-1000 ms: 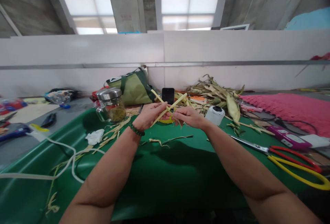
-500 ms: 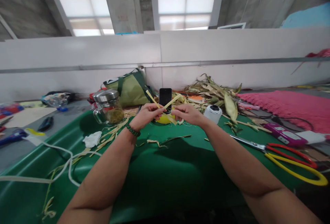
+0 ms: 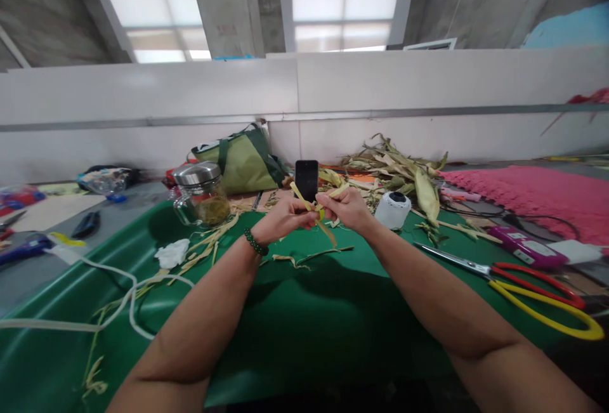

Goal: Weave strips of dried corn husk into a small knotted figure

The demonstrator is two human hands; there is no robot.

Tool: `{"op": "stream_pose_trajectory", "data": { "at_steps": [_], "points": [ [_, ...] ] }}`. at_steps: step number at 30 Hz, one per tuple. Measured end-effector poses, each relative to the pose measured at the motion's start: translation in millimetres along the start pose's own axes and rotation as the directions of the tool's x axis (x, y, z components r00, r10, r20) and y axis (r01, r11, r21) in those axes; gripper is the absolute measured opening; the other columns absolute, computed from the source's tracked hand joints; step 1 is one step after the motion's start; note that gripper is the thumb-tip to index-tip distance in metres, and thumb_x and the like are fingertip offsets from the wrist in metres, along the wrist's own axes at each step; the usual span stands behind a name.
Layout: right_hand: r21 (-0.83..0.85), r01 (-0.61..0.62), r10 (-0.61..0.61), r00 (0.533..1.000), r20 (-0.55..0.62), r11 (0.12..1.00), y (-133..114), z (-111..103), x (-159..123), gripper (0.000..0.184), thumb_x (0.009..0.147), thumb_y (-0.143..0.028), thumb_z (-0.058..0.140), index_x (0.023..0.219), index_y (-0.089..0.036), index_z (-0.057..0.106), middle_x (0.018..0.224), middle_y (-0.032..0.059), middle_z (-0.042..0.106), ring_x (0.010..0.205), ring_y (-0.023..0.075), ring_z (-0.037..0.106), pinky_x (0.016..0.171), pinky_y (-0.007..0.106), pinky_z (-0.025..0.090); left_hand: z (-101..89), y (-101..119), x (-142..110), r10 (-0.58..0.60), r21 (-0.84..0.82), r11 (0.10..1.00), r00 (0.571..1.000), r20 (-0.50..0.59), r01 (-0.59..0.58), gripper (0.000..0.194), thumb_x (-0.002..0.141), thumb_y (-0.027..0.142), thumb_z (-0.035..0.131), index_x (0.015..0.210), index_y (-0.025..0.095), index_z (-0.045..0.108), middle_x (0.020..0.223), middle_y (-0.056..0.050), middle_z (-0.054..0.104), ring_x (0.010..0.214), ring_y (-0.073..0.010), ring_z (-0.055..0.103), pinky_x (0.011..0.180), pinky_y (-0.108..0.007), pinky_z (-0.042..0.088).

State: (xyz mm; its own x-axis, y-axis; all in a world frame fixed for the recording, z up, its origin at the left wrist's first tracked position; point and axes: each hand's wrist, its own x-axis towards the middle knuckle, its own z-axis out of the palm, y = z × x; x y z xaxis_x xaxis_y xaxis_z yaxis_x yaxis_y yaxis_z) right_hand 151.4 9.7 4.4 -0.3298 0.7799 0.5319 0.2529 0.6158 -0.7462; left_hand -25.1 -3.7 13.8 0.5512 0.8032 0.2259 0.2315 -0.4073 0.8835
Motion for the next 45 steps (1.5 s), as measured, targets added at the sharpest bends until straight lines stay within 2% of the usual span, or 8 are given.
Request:
{"op": "stream_pose_trajectory", "data": {
  "at_steps": [4, 8, 12, 18, 26, 30, 36, 45],
  "points": [
    [0.217, -0.12, 0.146, 0.983, -0.109, 0.969, 8, -5, 8, 0.044, 0.068, -0.058, 0.067, 0.056, -0.016, 0.064, 0.049, 0.0016, 0.062, 0.04, 0.0098, 0.054, 0.043, 0.023, 0.046, -3.7, 1, 1, 0.073, 0.091, 0.994, 0.971, -0.227, -0.053, 0.027, 0.074, 0.04, 0.065, 0.082, 0.014, 0.067, 0.077, -0.006, 0.069, 0.072, -0.0162, 0.062, 0.069, -0.028, 0.05],
    [0.523, -0.16, 0.335, 0.905, -0.261, 0.838, 12, -9, 14, 0.038, 0.061, -0.051, 0.077, 0.063, -0.015, 0.064, 0.057, 0.0033, 0.068, 0.047, 0.0118, 0.061, 0.048, 0.022, 0.053, -2.6, 10, -5, 0.38, 0.474, 0.881, 0.609, -0.696, -0.009, 0.023, 0.084, 0.035, 0.055, 0.086, 0.016, 0.067, 0.082, -0.006, 0.067, 0.082, -0.0178, 0.058, 0.079, -0.029, 0.044],
    [0.72, -0.208, 0.5, 0.838, -0.217, 0.662, 7, -9, 15, 0.025, 0.072, -0.037, 0.074, 0.067, -0.016, 0.062, 0.057, 0.0009, 0.068, 0.046, 0.008, 0.061, 0.046, 0.015, 0.052, 10.8, 4, -6, 0.272, 0.611, 0.789, 0.854, -0.444, 0.067, 0.038, 0.091, 0.041, 0.043, 0.092, 0.015, 0.072, 0.084, -0.009, 0.07, 0.084, -0.0217, 0.06, 0.08, -0.032, 0.044],
    [0.8, -0.355, 0.67, 0.738, -0.078, 0.484, 4, -2, 15, 0.018, 0.085, -0.028, 0.062, 0.071, -0.017, 0.061, 0.054, -0.0016, 0.067, 0.038, 0.0052, 0.054, 0.038, 0.013, 0.046, 20.6, -6, 1, 0.303, 0.738, 0.642, 0.816, -0.492, 0.207, 0.053, 0.083, 0.052, 0.053, 0.12, 0.014, 0.062, 0.117, -0.018, 0.063, 0.113, -0.0328, 0.051, 0.099, -0.046, 0.033],
    [0.557, -0.359, 0.431, 0.902, 0.002, 0.749, 2, 7, 6, 0.036, 0.074, -0.05, 0.068, 0.07, -0.015, 0.065, 0.05, 0.0013, 0.063, 0.038, 0.0083, 0.051, 0.04, 0.02, 0.044, 8.8, 1, 3, 0.111, 0.103, 0.992, 0.907, -0.406, -0.076, 0.038, 0.087, 0.043, 0.045, 0.079, 0.013, 0.067, 0.065, -0.003, 0.063, 0.059, -0.0134, 0.053, 0.058, -0.024, 0.042],
    [0.518, -0.154, 0.312, 0.921, -0.233, 0.841, 5, -24, 10, 0.038, 0.071, -0.055, 0.067, 0.073, -0.017, 0.067, 0.05, -0.0038, 0.055, 0.042, 0.0052, 0.045, 0.044, 0.019, 0.038, 8.8, 5, 1, -0.033, -0.162, 0.987, 0.942, -0.333, -0.022, 0.036, 0.08, 0.044, 0.053, 0.087, 0.012, 0.067, 0.06, -0.001, 0.059, 0.051, -0.0091, 0.046, 0.05, -0.02, 0.036],
    [0.297, -0.132, 0.148, 0.989, -0.031, 0.946, -1, -15, 7, 0.03, 0.059, -0.046, 0.076, 0.069, -0.018, 0.07, 0.06, -0.0015, 0.064, 0.052, 0.0096, 0.051, 0.053, 0.024, 0.044, 16.9, 9, 1, -0.074, -0.209, 0.978, 0.961, -0.268, 0.017, 0.031, 0.074, 0.044, 0.059, 0.074, 0.013, 0.063, 0.059, 0.0, 0.06, 0.056, -0.0106, 0.052, 0.056, -0.021, 0.042],
    [0.235, -0.067, 0.118, 0.97, -0.213, 0.97, -4, -1, -1, 0.033, 0.063, -0.045, 0.074, 0.05, -0.016, 0.063, 0.046, -0.0002, 0.056, 0.043, 0.009, 0.045, 0.043, 0.024, 0.036, 14.8, 12, -1, 0.068, 0.035, 0.997, 0.981, -0.183, -0.063, 0.031, 0.071, 0.044, 0.065, 0.075, 0.014, 0.066, 0.063, 0.0, 0.059, 0.059, -0.0106, 0.05, 0.056, -0.021, 0.041]
  ]
}}
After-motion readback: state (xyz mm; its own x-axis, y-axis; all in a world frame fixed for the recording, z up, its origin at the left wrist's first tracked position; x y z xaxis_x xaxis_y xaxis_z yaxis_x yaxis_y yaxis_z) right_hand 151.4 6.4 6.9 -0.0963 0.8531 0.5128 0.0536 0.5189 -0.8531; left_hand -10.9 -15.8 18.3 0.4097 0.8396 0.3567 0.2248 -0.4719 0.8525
